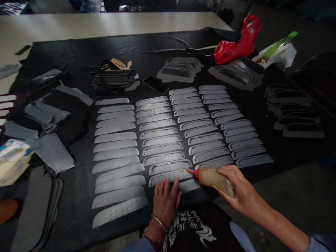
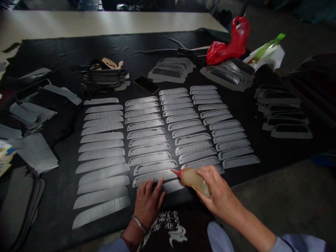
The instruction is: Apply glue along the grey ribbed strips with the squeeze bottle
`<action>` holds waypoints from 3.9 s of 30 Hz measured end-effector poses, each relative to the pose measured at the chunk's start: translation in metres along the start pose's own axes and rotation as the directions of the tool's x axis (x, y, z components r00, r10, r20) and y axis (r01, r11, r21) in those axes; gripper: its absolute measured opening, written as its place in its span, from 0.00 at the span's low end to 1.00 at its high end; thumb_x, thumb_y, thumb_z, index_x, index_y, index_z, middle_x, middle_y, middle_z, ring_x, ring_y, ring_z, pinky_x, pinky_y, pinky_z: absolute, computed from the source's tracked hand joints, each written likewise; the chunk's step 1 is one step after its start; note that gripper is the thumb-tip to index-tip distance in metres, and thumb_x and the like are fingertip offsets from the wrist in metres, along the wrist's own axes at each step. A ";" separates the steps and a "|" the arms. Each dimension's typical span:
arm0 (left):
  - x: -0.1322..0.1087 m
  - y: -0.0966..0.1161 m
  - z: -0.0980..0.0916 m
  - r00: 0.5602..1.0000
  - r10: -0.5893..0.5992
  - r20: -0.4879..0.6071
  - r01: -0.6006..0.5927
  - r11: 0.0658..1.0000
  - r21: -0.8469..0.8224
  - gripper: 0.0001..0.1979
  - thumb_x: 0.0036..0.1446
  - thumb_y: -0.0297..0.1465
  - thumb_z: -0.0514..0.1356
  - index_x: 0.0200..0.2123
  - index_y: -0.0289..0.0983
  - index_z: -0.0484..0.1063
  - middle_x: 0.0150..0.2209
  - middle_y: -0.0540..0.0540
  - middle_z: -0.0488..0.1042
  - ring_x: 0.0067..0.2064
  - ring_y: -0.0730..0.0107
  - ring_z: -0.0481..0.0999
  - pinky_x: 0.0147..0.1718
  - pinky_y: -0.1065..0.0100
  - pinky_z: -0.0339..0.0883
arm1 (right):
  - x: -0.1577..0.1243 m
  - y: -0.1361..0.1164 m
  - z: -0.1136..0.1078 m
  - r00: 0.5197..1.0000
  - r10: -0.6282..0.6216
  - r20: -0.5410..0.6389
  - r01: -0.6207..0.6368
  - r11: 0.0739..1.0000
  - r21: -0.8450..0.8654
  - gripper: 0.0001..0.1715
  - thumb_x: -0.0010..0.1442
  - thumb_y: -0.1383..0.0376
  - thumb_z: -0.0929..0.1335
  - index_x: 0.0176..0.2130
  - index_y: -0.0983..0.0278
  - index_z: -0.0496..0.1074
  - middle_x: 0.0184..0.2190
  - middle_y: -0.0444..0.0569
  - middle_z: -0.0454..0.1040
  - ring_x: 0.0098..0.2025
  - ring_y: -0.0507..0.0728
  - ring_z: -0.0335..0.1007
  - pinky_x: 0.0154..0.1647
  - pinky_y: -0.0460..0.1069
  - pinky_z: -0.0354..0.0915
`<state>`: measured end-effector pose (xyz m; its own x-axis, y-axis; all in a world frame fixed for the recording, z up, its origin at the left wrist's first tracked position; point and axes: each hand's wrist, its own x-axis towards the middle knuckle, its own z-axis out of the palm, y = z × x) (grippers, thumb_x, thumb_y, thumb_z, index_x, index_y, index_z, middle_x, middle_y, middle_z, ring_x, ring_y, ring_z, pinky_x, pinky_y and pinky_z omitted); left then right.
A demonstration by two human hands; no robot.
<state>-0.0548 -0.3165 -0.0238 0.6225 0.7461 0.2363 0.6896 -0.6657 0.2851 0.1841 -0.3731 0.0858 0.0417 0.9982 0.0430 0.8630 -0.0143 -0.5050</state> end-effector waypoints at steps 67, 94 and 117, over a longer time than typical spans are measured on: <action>-0.052 0.003 -0.009 0.991 -0.072 -0.115 0.058 0.992 -0.115 0.13 0.61 0.28 0.51 0.45 0.31 0.69 0.43 0.39 0.73 0.49 0.62 0.70 0.47 0.60 0.68 | 0.041 -0.046 0.051 0.968 -0.200 0.151 0.171 0.968 0.185 0.19 0.57 0.64 0.66 0.48 0.60 0.58 0.40 0.52 0.65 0.42 0.58 0.65 0.40 0.52 0.67; -0.054 0.003 -0.005 0.987 -0.083 -0.134 0.062 0.986 -0.158 0.12 0.59 0.25 0.52 0.46 0.30 0.69 0.43 0.40 0.75 0.49 0.62 0.71 0.48 0.61 0.67 | 0.040 -0.056 0.051 0.929 -0.326 0.175 0.300 0.941 0.158 0.21 0.57 0.69 0.66 0.49 0.66 0.57 0.40 0.55 0.62 0.43 0.58 0.63 0.40 0.52 0.66; -0.037 0.007 -0.006 0.997 0.035 -0.065 -0.041 0.995 -0.096 0.14 0.60 0.26 0.50 0.47 0.28 0.68 0.43 0.39 0.73 0.47 0.61 0.70 0.46 0.61 0.66 | 0.014 -0.041 0.022 0.962 -0.214 0.168 0.200 0.975 0.098 0.23 0.56 0.71 0.64 0.51 0.62 0.56 0.41 0.54 0.62 0.43 0.58 0.64 0.39 0.52 0.69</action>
<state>-0.0752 -0.3484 -0.0244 0.6207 0.7220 0.3056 0.6250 -0.6910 0.3631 0.1379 -0.3568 0.0881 -0.2292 0.9734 0.0044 0.8001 0.1910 -0.5686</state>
